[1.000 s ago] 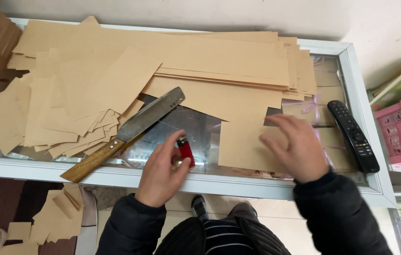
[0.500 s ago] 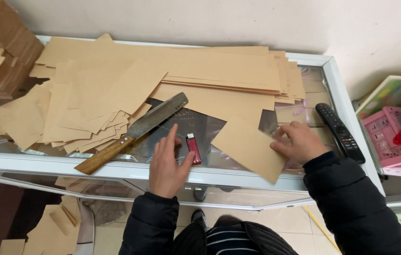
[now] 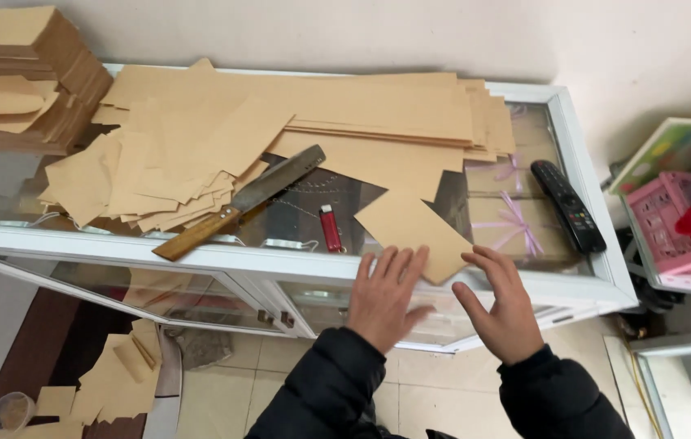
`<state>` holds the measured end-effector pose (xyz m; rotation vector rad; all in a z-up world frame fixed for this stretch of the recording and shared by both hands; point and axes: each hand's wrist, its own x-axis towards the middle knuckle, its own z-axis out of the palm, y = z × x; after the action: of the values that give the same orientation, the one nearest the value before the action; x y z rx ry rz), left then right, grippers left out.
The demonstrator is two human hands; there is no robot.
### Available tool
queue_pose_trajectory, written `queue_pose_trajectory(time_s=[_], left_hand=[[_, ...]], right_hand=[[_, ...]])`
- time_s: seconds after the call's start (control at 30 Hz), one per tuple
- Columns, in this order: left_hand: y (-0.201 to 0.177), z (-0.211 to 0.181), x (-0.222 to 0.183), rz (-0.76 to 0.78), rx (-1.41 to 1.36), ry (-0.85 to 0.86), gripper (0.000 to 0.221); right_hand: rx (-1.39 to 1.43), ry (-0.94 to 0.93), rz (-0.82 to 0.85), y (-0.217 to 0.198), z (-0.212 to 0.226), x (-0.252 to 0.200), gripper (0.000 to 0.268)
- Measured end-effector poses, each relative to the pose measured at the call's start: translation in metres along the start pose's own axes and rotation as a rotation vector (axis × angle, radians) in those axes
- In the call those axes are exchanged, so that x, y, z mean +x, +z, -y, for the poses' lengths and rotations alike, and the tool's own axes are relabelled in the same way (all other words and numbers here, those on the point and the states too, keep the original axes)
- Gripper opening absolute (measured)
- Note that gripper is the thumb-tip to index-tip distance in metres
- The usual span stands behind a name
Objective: Folding and creasing brown paper sheets to create food wrappers using a knife.
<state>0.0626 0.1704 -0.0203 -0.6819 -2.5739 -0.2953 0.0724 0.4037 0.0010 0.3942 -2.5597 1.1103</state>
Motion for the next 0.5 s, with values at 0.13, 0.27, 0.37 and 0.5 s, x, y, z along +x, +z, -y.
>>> queue_pose_trajectory(time_s=[0.13, 0.27, 0.37, 0.5], left_hand=[[0.0, 0.002, -0.002, -0.041, -0.023, -0.029, 0.084], [-0.026, -0.011, -0.016, -0.174, -0.312, 0.131, 0.034], [-0.054, -0.032, -0.029, -0.24, -0.371, 0.275, 0.034], [-0.088, -0.044, -0.054, -0.267, -0.274, 0.607, 0.029]], right_hand=[[0.085, 0.187, -0.073, -0.02, 0.019, -0.052, 0.044], [0.619, 0.806, -0.015, -0.038, 0.03, -0.08, 0.048], [1.037, 1.06, -0.012, -0.047, 0.037, -0.083, 0.076], [1.386, 1.033, 0.233, -0.036, 0.001, -0.104, 0.089]])
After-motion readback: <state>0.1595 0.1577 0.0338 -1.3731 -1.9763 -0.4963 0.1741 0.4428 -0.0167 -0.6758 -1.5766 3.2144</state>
